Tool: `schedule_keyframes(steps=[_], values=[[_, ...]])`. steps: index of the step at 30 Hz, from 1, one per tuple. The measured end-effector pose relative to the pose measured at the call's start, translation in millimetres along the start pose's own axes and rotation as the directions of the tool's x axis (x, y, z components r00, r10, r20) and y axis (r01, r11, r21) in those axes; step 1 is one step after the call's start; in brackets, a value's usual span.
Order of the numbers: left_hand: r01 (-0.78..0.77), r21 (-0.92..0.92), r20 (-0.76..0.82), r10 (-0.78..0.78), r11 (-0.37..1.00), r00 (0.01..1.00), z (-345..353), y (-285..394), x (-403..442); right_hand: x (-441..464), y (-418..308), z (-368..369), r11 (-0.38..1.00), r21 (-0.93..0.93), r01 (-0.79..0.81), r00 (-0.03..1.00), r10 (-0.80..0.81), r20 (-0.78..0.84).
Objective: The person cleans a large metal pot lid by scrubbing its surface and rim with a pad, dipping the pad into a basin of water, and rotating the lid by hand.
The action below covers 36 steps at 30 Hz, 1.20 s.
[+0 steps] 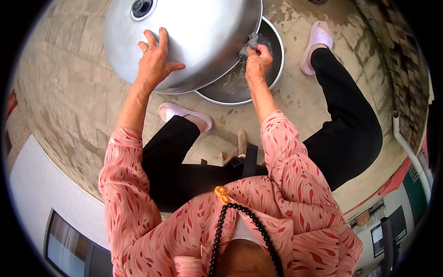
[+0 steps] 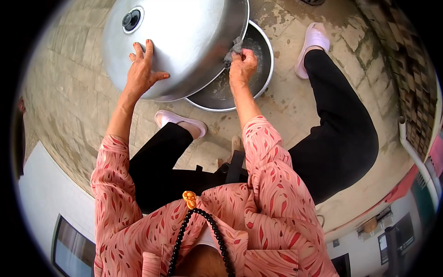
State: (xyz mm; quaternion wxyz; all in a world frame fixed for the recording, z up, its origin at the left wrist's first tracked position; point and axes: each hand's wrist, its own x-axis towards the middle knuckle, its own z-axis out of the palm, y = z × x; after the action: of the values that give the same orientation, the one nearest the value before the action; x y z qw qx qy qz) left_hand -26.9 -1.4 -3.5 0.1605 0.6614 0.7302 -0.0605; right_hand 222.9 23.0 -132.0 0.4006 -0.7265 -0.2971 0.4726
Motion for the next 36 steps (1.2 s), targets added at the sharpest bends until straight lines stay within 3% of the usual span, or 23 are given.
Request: schedule_keyframes(steps=[1,4,6,8,9,10,12,14,18,19,22,23,24,26,28,29,32,36], values=[[0.006,0.011,0.001,-0.006,1.0,1.0,-1.8,-0.5,0.3,5.2,0.6,0.6,0.994,-0.099,0.048,0.998,-0.051,-0.034],[0.015,0.016,0.005,-0.015,1.0,1.0,-2.1,4.0,1.3,-18.8,-20.7,6.2,0.995,0.074,0.073,0.995,-0.078,0.068],[0.023,0.011,0.01,-0.023,1.0,1.0,-2.9,4.1,0.3,-32.4,-37.9,16.4,0.952,0.057,0.3,0.954,-0.301,0.007],[0.0,0.01,-0.009,0.0,1.0,1.0,0.2,0.3,0.8,-10.5,-23.7,10.3,0.964,0.009,0.267,0.964,-0.267,-0.006],[-0.004,0.016,-0.009,0.004,1.0,1.0,1.2,-0.5,-1.6,2.6,-22.8,9.7,0.985,0.081,0.149,0.989,-0.148,-0.015],[-0.009,0.018,-0.015,0.01,1.0,1.0,1.2,-0.3,-2.2,10.4,-21.4,4.1,0.996,0.027,0.081,0.997,-0.081,-0.001],[-0.015,0.018,-0.028,0.015,1.0,1.0,1.0,-2.1,1.8,8.5,-16.8,11.1,0.985,-0.037,0.167,0.985,-0.168,-0.045],[-0.007,0.019,-0.031,0.008,1.0,1.0,4.6,-3.5,-1.8,-20.9,-40.7,17.0,0.958,0.062,0.281,0.958,-0.283,0.034],[-0.021,0.014,-0.029,0.022,1.0,0.999,6.1,-3.3,1.0,-5.2,-30.9,7.7,0.981,0.115,0.158,0.987,-0.159,0.005],[-0.016,0.02,-0.028,0.016,1.0,0.999,4.6,-1.8,-0.8,-0.4,-28.3,5.1,0.994,0.098,0.045,0.999,-0.043,-0.02],[-0.005,0.018,-0.049,0.006,1.0,0.999,1.4,-0.5,-0.8,-14.5,-37.1,11.0,0.988,0.122,0.097,0.995,-0.095,-0.016],[-0.005,0.014,-0.053,0.006,1.0,0.999,3.2,-0.7,-0.5,-29.2,-44.0,10.9,0.982,0.043,0.183,0.983,-0.184,0.023],[-0.009,0.001,-0.042,0.009,1.0,0.999,5.1,-1.5,-1.5,-37.3,-34.6,18.7,0.957,0.118,0.266,0.963,-0.27,0.017],[-0.022,-0.019,-0.041,0.021,1.0,0.999,4.2,-3.9,0.2,-39.4,-25.8,8.8,0.977,0.133,0.165,0.985,-0.171,0.033],[0.013,0.018,-0.022,-0.013,1.0,1.0,4.0,-0.8,-1.2,-29.8,-11.2,2.3,0.988,0.013,0.154,0.988,-0.154,-0.003],[0.032,0.028,-0.01,-0.032,0.999,0.999,2.8,0.0,-0.2,-25.0,-5.3,-0.5,0.998,-0.01,0.064,0.998,-0.064,-0.002],[0.056,0.042,0.0,-0.056,0.998,0.998,1.2,0.2,-3.0,-32.3,-18.6,3.6,0.995,0.101,0.013,0.999,-0.009,-0.033],[0.05,0.025,-0.001,-0.05,0.998,0.999,1.6,-1.4,1.1,-66.5,-26.5,9.3,0.98,0.164,0.113,0.989,-0.126,0.076]])
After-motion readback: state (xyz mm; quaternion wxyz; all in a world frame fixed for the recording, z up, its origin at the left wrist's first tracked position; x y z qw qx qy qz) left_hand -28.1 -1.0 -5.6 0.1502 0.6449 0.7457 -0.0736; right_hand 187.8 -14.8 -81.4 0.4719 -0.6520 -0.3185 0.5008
